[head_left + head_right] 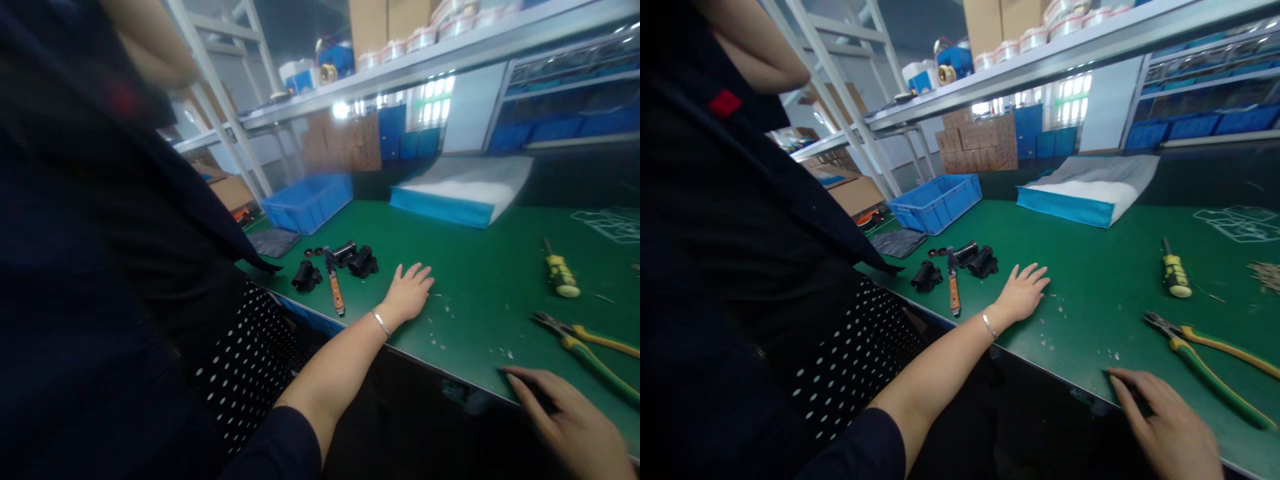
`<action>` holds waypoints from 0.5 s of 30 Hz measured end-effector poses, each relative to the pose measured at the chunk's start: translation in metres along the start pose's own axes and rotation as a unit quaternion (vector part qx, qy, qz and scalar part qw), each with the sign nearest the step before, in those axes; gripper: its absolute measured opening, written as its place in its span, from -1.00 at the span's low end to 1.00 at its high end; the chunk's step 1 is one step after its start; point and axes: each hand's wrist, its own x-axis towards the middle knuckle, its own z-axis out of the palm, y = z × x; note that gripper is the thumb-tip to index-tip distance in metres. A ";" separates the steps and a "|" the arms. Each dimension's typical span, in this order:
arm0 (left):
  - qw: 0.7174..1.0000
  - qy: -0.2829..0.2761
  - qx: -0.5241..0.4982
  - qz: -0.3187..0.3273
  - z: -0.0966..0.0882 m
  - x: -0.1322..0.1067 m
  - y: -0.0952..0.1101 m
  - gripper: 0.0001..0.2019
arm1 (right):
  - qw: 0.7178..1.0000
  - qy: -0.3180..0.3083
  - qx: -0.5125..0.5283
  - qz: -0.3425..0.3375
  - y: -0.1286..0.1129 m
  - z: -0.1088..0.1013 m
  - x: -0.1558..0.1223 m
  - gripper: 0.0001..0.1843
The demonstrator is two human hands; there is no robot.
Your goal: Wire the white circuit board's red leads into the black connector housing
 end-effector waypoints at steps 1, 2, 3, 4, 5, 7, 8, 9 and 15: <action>1.000 -0.006 -0.010 -0.003 -0.001 0.000 0.003 -0.62 | 1.000 -0.011 0.002 0.009 -0.006 -0.003 0.001 -0.64; 1.000 -0.012 -0.021 -0.009 -0.002 0.001 0.006 -0.62 | 1.000 -0.021 0.007 0.021 -0.011 -0.005 0.002 -0.67; 0.999 -0.016 -0.031 -0.017 -0.002 0.002 0.010 -0.62 | 0.999 -0.028 0.019 0.028 -0.017 -0.008 0.003 -0.70; 0.999 -0.016 -0.039 -0.020 -0.003 0.004 0.013 -0.61 | 0.999 -0.031 0.032 0.028 -0.022 -0.011 0.005 -0.73; 0.999 -0.012 -0.044 -0.018 -0.003 0.007 0.016 -0.61 | 0.998 -0.024 0.044 0.035 -0.027 -0.013 0.008 -0.74; 0.998 -0.014 -0.052 0.011 0.000 0.015 0.021 -0.60 | 0.997 -0.007 0.067 0.048 -0.031 -0.016 0.015 -0.78; 0.998 -0.016 -0.053 0.025 0.003 0.020 0.025 -0.60 | 0.996 0.001 0.077 0.053 -0.032 -0.017 0.018 -0.81; 0.998 -0.021 -0.053 0.039 0.006 0.024 0.028 -0.59 | 0.995 0.005 0.084 0.057 -0.033 -0.018 0.020 -0.84; 0.991 -0.062 -0.053 0.107 0.018 0.035 0.058 -0.54 | 0.980 -0.003 0.190 0.061 -0.034 -0.036 0.022 -0.89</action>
